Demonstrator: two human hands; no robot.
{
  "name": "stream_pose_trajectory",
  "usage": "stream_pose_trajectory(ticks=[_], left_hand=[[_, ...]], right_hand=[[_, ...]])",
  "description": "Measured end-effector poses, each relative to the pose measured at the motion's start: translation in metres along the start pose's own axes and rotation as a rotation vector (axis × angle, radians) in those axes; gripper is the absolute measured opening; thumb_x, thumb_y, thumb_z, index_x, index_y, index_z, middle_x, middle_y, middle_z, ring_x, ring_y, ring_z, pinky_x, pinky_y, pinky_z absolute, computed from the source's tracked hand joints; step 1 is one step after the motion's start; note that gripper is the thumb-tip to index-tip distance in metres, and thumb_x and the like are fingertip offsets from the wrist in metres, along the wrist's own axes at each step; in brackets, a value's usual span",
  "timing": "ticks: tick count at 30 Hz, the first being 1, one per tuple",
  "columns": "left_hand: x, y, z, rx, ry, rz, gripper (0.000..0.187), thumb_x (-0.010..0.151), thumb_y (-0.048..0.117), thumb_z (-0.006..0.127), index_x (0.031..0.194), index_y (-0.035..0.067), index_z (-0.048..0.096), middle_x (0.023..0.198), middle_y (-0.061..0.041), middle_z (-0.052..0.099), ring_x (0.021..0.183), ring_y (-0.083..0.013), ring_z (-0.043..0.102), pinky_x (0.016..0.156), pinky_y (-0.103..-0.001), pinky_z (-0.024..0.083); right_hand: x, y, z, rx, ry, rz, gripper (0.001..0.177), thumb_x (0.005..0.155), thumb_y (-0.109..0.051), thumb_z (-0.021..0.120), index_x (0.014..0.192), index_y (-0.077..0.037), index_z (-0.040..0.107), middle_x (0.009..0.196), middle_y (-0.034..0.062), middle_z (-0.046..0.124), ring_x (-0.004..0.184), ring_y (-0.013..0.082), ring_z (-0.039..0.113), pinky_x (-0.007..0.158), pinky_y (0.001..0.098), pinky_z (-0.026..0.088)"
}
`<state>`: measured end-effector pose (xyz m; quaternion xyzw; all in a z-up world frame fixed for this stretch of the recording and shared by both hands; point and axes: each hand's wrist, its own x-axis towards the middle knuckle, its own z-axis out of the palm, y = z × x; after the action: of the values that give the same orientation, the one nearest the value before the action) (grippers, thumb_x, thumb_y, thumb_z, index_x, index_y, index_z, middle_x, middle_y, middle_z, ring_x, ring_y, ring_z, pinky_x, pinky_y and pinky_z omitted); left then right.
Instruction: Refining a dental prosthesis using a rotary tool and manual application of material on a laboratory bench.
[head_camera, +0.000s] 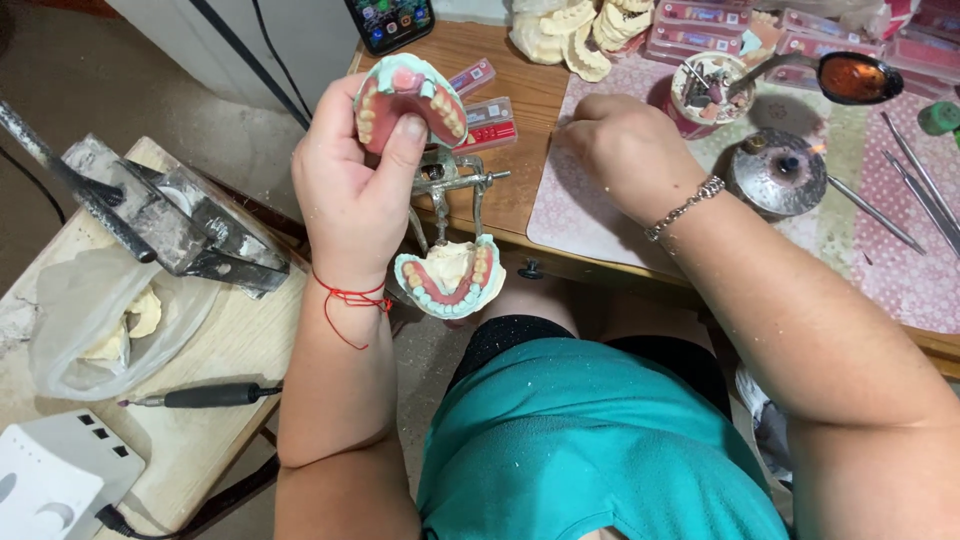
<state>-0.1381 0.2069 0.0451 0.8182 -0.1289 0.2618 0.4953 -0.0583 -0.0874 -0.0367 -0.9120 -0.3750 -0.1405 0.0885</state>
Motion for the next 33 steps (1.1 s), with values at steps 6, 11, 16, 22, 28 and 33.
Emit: stream_pose_trajectory(ticks=[6, 11, 16, 22, 28, 33], left_hand=[[-0.001, 0.008, 0.009, 0.033, 0.002, -0.009, 0.022, 0.104, 0.029, 0.066, 0.115, 0.01, 0.063, 0.082, 0.006, 0.055, 0.074, -0.0103, 0.047, 0.072, -0.028, 0.044], [-0.004, 0.014, 0.008, 0.035, 0.012, -0.008, 0.021, 0.104, 0.026, 0.067, 0.118, 0.01, 0.064, 0.084, 0.006, 0.056, 0.077, -0.0103, 0.05, 0.074, -0.028, 0.045], [-0.003, 0.014, -0.005, -0.013, 0.059, 0.052, 0.029, 0.106, 0.025, 0.068, 0.123, 0.003, 0.062, 0.101, -0.005, 0.072, 0.088, -0.0153, 0.064, 0.08, -0.03, 0.052], [-0.004, 0.026, -0.038, 0.173, 0.159, 0.137, 0.023, 0.113, 0.02, 0.066, 0.118, -0.001, 0.06, 0.099, -0.006, 0.049, 0.09, -0.0213, 0.047, 0.086, -0.038, 0.043], [0.001, 0.023, -0.033, -0.007, 0.243, 0.16, 0.021, 0.113, 0.0, 0.073, 0.104, 0.004, 0.054, 0.09, -0.007, 0.055, 0.081, -0.0161, 0.045, 0.076, -0.035, 0.044], [0.006, 0.029, 0.007, -0.085, 0.144, 0.124, 0.012, 0.107, 0.015, 0.064, 0.114, 0.006, 0.058, 0.099, -0.006, 0.066, 0.089, -0.0151, 0.059, 0.082, -0.033, 0.052]], right_hand=[[0.002, -0.001, -0.003, 0.038, -0.024, 0.014, 0.029, 0.085, -0.001, 0.082, 0.112, -0.008, 0.082, 0.082, 0.0053, 0.06, 0.068, 0.0248, 0.059, 0.051, 0.0384, 0.055], [-0.002, 0.002, 0.013, -0.122, 0.05, -0.031, 0.014, 0.086, -0.009, 0.072, 0.094, -0.004, 0.062, 0.083, 0.0082, 0.053, 0.07, 0.0306, 0.056, 0.051, 0.0456, 0.047], [0.001, -0.024, -0.007, -0.036, 0.1, -0.012, 0.011, 0.093, -0.006, 0.068, 0.086, -0.002, 0.06, 0.075, 0.0082, 0.056, 0.057, 0.0299, 0.055, 0.048, 0.0458, 0.048], [0.004, -0.095, -0.021, 0.195, 0.011, 0.065, 0.023, 0.089, -0.019, 0.068, 0.072, -0.009, 0.056, 0.065, 0.0112, 0.062, 0.061, 0.0356, 0.061, 0.054, 0.0495, 0.047], [-0.002, -0.126, -0.032, 0.173, -0.222, 0.071, 0.01, 0.081, -0.014, 0.061, 0.074, -0.01, 0.056, 0.068, 0.0139, 0.062, 0.058, 0.0393, 0.06, 0.052, 0.0505, 0.047], [-0.026, -0.105, -0.07, 0.43, -0.182, 0.083, 0.008, 0.082, -0.014, 0.06, 0.088, -0.013, 0.065, 0.082, 0.008, 0.072, 0.078, 0.0323, 0.068, 0.072, 0.0451, 0.05]])
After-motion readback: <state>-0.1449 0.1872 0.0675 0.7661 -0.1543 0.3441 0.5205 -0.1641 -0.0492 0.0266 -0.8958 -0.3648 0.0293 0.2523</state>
